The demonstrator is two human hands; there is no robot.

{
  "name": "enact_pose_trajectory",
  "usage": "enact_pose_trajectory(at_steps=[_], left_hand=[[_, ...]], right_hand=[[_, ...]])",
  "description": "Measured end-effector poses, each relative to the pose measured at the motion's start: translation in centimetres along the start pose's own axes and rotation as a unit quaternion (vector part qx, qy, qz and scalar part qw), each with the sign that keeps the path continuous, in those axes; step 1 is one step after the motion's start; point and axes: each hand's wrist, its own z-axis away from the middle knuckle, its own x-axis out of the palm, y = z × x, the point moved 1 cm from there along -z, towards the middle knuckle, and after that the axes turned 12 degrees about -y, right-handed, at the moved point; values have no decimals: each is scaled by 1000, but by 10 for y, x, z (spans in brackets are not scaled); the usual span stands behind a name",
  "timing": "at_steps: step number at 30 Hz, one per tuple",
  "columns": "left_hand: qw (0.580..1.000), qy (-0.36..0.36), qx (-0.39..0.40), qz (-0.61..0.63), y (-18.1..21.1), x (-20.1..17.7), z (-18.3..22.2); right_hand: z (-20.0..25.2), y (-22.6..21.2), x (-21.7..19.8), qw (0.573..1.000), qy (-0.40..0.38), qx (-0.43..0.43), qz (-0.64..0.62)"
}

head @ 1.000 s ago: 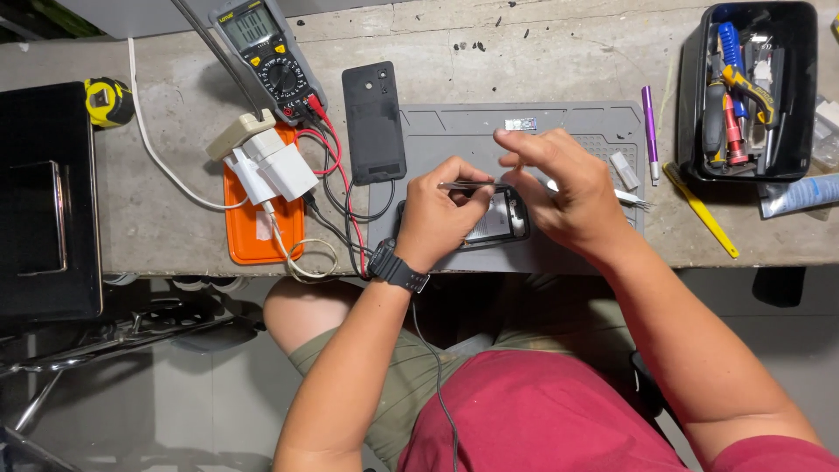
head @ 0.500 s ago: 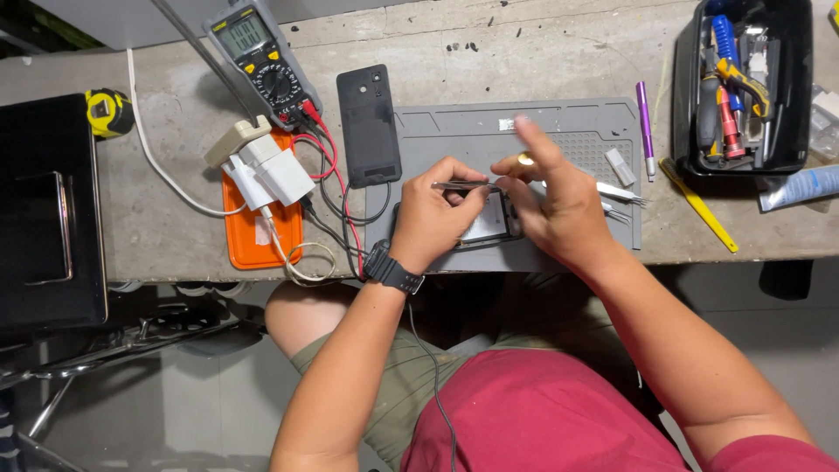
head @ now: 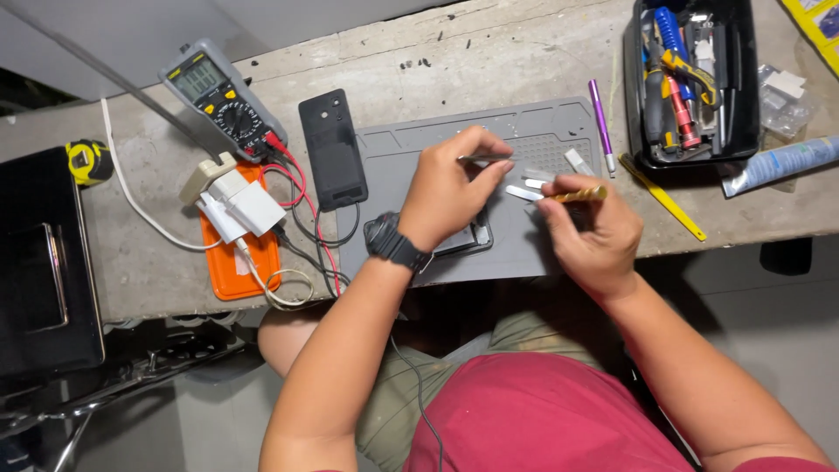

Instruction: Disassembling and repairing the internal components of a smartphone using precision tools like tweezers and a screwdriver.

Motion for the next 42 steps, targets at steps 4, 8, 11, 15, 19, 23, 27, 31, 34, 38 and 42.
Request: enact_pose_trajectory(at_steps=[4,8,11,15,19,23,27,31,34,38,42], left_hand=[[994,-65,78,-35,-6,13,-46],[987,-130,96,1,-11,22,-81],[984,-156,83,21,-22,26,-95],[981,-182,64,16,-30,28,-102],[981,-184,55,10,-27,28,-102],[981,-185,54,-1,-26,32,-102],[981,-184,60,-18,-20,33,-101],[981,-182,61,-19,-20,35,-101],[982,-178,63,-25,-20,36,-100],[982,-174,64,-29,-21,38,-100],[983,-165,65,-38,-22,40,-99]], right_hand=[[-7,-24,0,997,-7,-66,37],[-13,-27,3,992,-3,-123,31],[-12,-24,3,992,-3,-126,6],[-14,-25,2,990,-6,-138,-20],[-16,-28,1,991,-6,-135,-25],[-16,-27,0,991,-3,-128,-26],[-18,-28,0,991,-6,-131,-31],[-17,-28,-1,991,-7,-133,-28],[-16,-27,0,991,-4,-129,-25],[-17,-27,0,991,-7,-130,-23],[-18,-29,-1,990,-6,-136,-22]])
